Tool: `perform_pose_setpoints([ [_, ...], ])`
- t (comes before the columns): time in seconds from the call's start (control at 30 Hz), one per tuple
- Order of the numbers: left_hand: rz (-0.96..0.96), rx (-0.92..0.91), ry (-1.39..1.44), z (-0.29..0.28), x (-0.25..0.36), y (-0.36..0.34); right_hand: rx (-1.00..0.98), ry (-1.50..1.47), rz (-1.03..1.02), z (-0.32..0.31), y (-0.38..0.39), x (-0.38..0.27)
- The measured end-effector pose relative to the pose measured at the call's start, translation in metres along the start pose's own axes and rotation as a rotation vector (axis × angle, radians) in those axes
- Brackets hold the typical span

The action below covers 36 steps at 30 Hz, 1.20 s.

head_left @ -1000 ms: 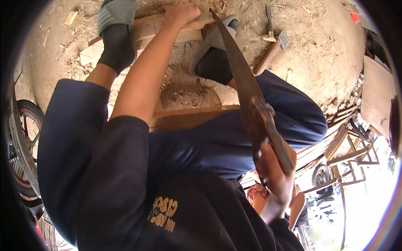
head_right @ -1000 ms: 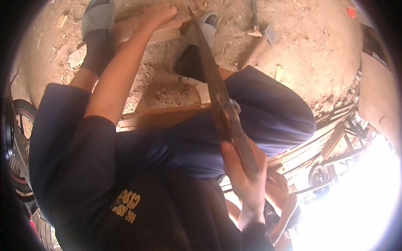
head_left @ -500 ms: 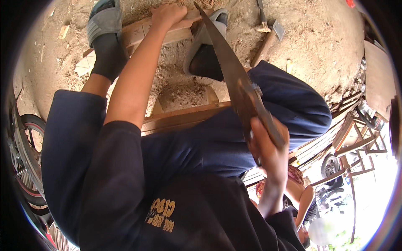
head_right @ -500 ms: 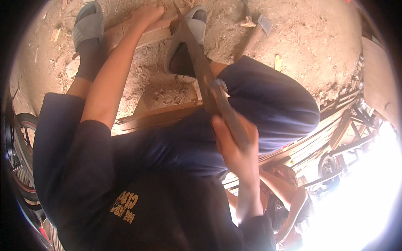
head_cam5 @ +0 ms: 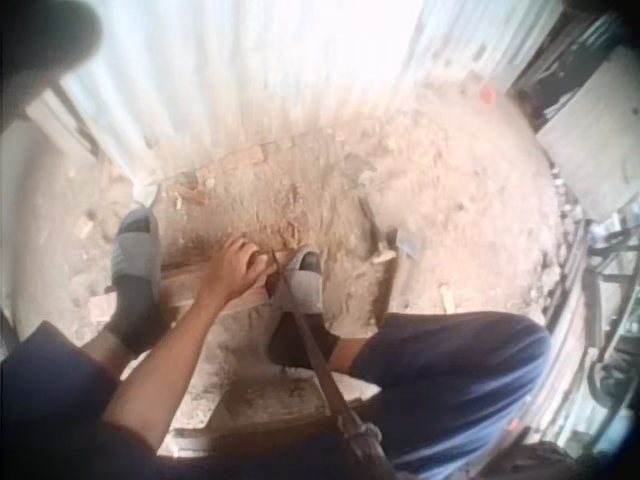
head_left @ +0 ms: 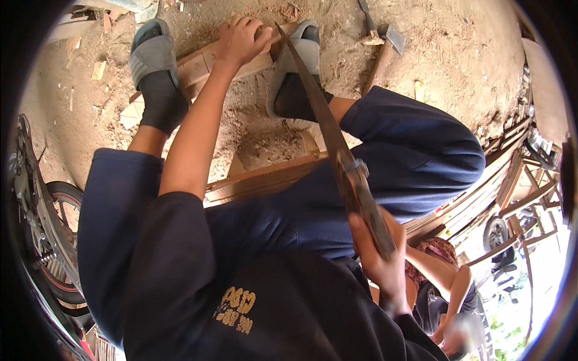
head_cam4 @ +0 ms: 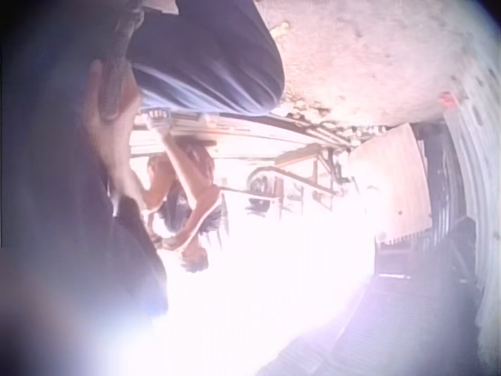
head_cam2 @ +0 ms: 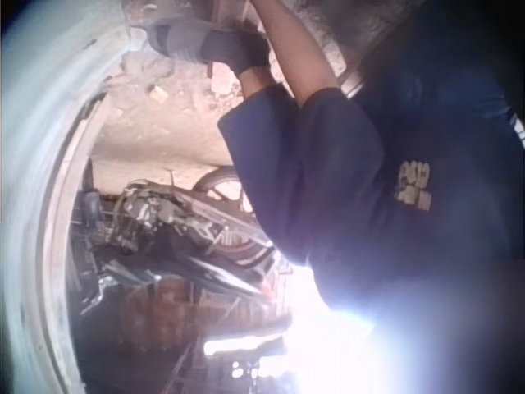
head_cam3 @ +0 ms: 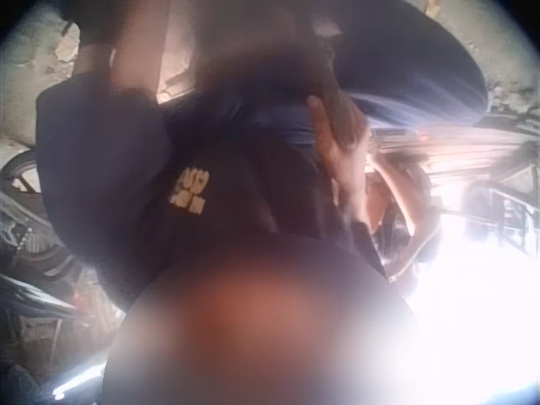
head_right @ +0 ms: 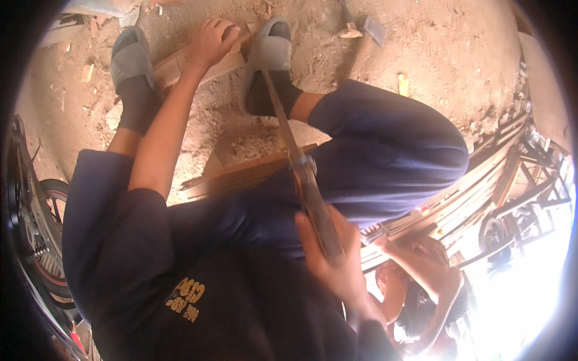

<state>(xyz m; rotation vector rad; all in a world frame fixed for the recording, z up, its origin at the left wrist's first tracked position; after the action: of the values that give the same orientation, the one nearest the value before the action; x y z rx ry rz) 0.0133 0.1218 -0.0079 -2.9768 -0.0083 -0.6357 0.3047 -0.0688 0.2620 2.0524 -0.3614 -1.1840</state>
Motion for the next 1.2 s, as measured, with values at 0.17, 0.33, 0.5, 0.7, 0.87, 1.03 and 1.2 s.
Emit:
perform_pose_setpoints([
  [0.17, 0.098, -0.058, -0.034, 0.018, 0.020, 0.006, -0.009, -0.059, -0.043, 0.006, -0.050, -0.003],
  [0.33, 0.029, -0.170, -0.227, 0.014, 0.014, 0.009, 0.055, -0.004, -0.209, 0.002, -0.005, -0.011],
  [0.5, -0.007, -0.270, -0.236, 0.023, 0.018, 0.011, -0.007, -0.042, -0.184, 0.005, -0.049, -0.004],
  [0.7, 0.094, -0.280, -0.393, 0.013, 0.021, 0.031, 0.009, -0.121, -0.176, -0.007, -0.004, 0.004],
  [0.87, 0.068, -0.181, -0.351, 0.020, 0.034, 0.024, 0.039, -0.110, -0.282, 0.002, -0.049, 0.003],
  [1.03, 0.114, -0.034, -0.436, 0.022, -0.005, 0.032, 0.035, -0.125, -0.371, -0.003, -0.005, 0.002],
  [1.2, 0.065, -0.078, -0.425, 0.021, 0.019, 0.020, 0.020, -0.085, -0.318, -0.002, -0.021, 0.000],
])
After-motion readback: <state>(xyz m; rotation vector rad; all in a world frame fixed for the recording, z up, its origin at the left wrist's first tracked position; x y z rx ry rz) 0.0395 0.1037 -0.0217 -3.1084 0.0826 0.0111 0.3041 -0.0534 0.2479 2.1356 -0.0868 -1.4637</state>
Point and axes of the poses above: each hand's wrist, its own y-axis away from the middle knuckle, its own z-axis out of the palm, x = y × z, the point moved 9 cm from there along -y, towards the middle knuckle, and after that the axes turned 3 degrees about -x, right-handed, at the moved point
